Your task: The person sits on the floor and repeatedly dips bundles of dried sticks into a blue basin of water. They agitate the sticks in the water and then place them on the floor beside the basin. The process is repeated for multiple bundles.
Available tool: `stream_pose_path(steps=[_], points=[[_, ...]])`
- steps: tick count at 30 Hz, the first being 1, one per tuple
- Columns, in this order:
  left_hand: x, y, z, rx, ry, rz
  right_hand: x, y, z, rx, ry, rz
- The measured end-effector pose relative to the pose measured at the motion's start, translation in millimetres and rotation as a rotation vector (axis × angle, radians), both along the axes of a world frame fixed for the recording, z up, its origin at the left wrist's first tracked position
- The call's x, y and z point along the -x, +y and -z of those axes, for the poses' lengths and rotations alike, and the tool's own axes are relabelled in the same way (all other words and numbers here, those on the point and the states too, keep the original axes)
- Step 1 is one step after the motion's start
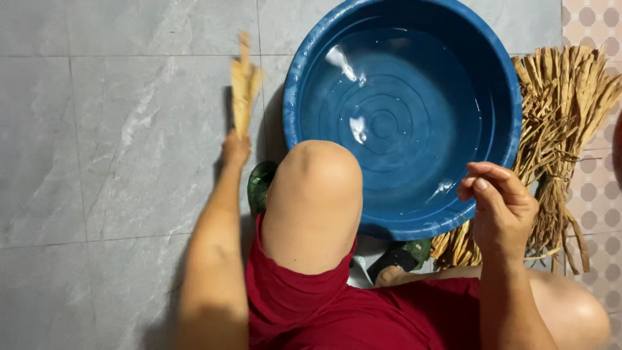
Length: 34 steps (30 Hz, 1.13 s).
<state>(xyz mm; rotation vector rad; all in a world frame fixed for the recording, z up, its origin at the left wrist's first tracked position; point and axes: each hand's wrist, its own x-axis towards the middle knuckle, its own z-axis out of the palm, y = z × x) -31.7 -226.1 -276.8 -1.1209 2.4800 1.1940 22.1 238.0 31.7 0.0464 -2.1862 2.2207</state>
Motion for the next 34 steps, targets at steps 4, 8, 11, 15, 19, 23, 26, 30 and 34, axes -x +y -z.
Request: stream_pose_path(steps=[4,8,11,15,19,23,26,30,34], points=[[26,-32,-72,0.137,0.324,0.107,10,0,-2,-0.050,-0.109,-0.008],[43,-16,-183,0.264,0.409,0.513,17,-15,-5,-0.238,-0.068,-0.050],[51,21,-259,0.466,0.383,0.921,19,-24,-10,-0.571,0.172,-0.086],[60,102,-319,0.729,0.445,1.269,33,-27,-8,-0.805,0.526,-0.136],[67,176,-337,0.813,0.426,1.518,43,-43,21,-0.932,0.434,-0.206],[72,229,-335,1.110,0.691,1.497,53,-50,71,-0.563,-0.201,-0.151],[66,261,-322,1.069,0.954,1.367,58,-37,110,-0.327,-0.428,-0.105],[62,272,-288,0.464,0.692,1.336,66,-23,153,-0.470,-0.382,-0.042],[60,255,-237,0.232,0.136,1.251,47,-18,176,-0.592,-0.543,-0.080]])
